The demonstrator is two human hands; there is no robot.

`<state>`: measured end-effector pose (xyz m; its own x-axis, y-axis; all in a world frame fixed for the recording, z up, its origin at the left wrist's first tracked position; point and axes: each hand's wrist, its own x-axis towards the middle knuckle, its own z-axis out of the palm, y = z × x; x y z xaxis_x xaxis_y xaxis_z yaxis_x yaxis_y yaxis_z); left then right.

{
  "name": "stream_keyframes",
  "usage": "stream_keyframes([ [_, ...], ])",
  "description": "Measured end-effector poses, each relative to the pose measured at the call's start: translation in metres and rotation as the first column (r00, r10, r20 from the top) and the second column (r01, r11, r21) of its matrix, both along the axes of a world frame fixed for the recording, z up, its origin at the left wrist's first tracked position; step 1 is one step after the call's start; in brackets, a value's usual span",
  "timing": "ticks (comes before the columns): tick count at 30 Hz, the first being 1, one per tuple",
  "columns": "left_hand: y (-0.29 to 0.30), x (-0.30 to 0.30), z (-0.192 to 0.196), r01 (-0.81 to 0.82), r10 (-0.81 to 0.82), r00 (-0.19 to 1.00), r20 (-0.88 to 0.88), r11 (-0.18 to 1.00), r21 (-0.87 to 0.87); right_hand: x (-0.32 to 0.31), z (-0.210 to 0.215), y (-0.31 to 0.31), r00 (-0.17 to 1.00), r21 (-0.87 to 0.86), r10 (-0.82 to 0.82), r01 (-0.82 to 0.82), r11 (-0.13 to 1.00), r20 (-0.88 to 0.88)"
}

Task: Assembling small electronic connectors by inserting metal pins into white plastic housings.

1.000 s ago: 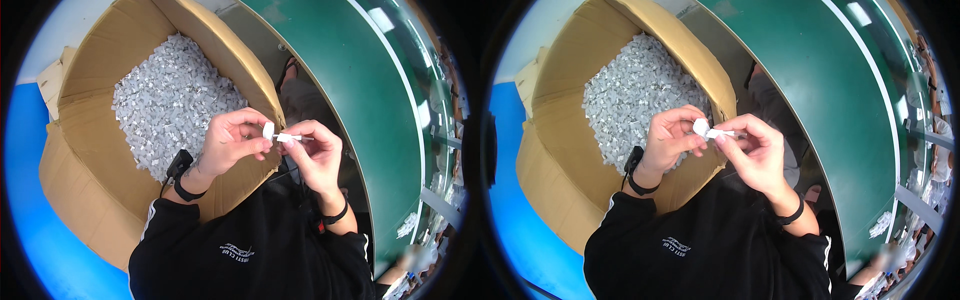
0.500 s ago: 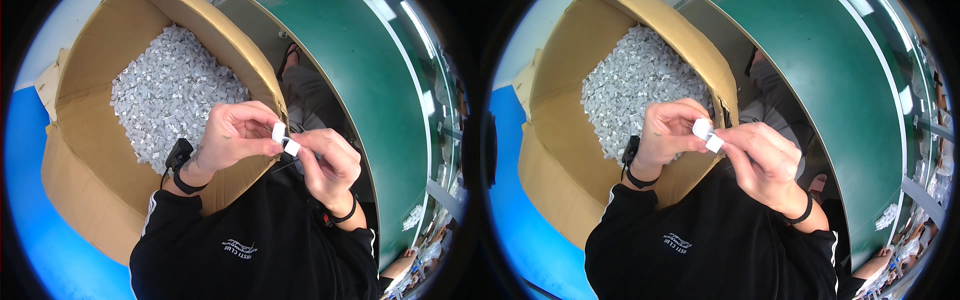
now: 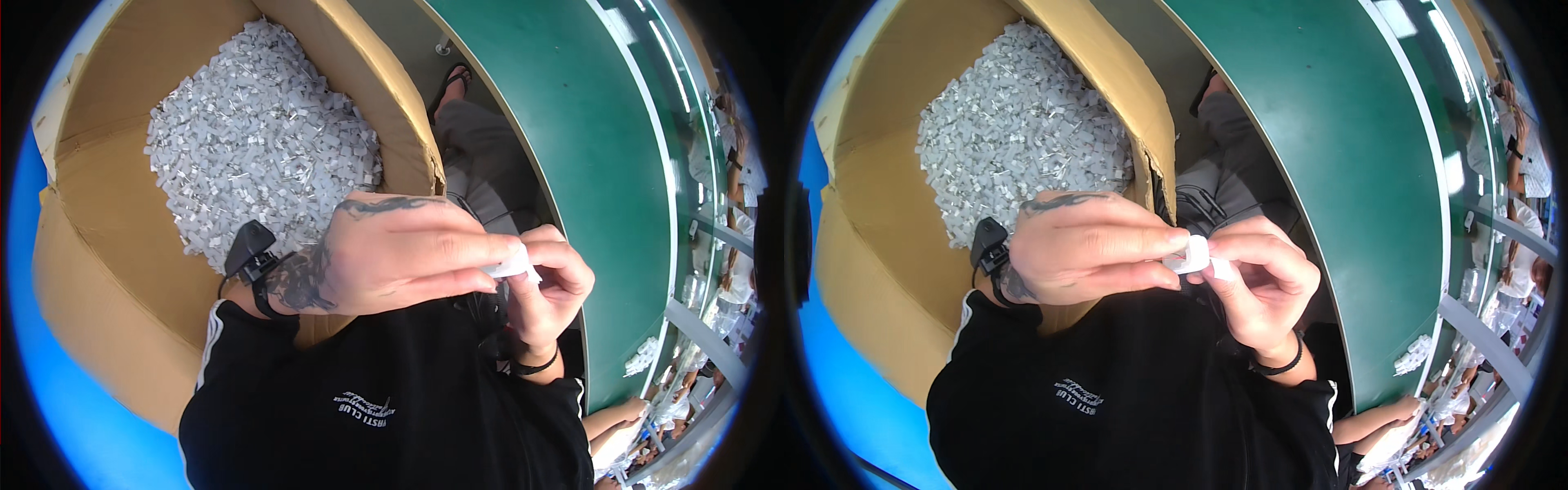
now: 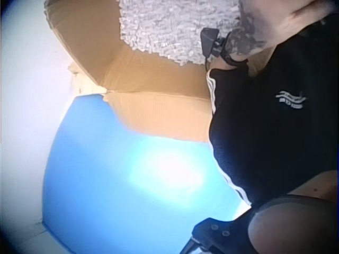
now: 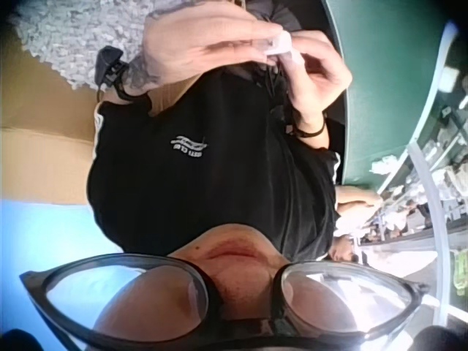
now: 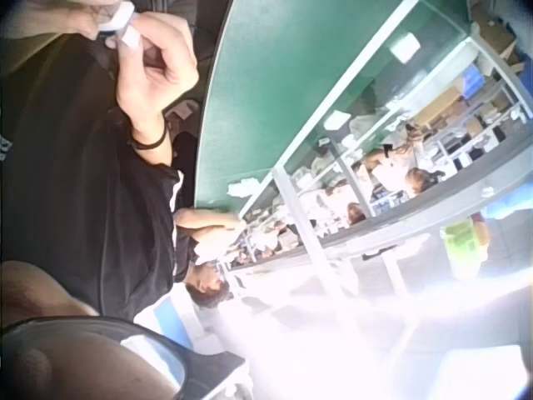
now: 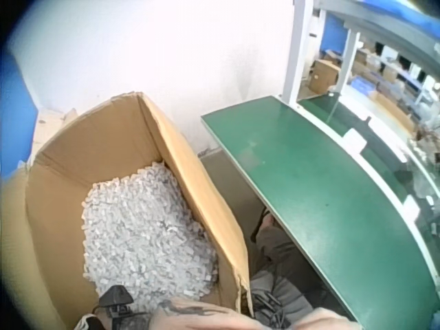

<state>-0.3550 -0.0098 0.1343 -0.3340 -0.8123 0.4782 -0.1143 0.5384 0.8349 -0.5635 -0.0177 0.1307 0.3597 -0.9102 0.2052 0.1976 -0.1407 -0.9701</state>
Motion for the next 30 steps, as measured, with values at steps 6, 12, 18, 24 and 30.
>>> stream_keyframes([
  [6, -0.004, 0.003, -0.002, 0.015, 0.017, 0.992, 0.125, 0.968, -0.252, -0.003, -0.009, 0.004, 0.980, 0.206, -0.025, -0.017, 0.978, 0.199],
  [12, -0.002, -0.015, -0.003, -0.111, 0.103, 0.991, -0.089, 0.990, -0.087, -0.008, -0.023, 0.005, 0.968, 0.204, 0.003, -0.056, 0.977, 0.251],
  [18, 0.003, -0.025, -0.007, -0.126, 0.131, 0.989, -0.068, 0.989, 0.075, -0.008, -0.025, 0.003, 0.948, 0.309, -0.037, -0.066, 0.949, 0.317],
  [24, -0.015, -0.011, -0.007, 0.165, -0.125, 0.975, -0.184, 0.961, 0.223, -0.012, -0.020, 0.003, 0.955, 0.426, -0.020, -0.113, 0.898, 0.296],
  [30, -0.019, -0.021, -0.003, -0.127, 0.127, 0.992, -0.010, 0.986, -0.111, -0.005, -0.021, 0.010, 0.966, 0.319, -0.056, -0.029, 0.947, 0.252],
])
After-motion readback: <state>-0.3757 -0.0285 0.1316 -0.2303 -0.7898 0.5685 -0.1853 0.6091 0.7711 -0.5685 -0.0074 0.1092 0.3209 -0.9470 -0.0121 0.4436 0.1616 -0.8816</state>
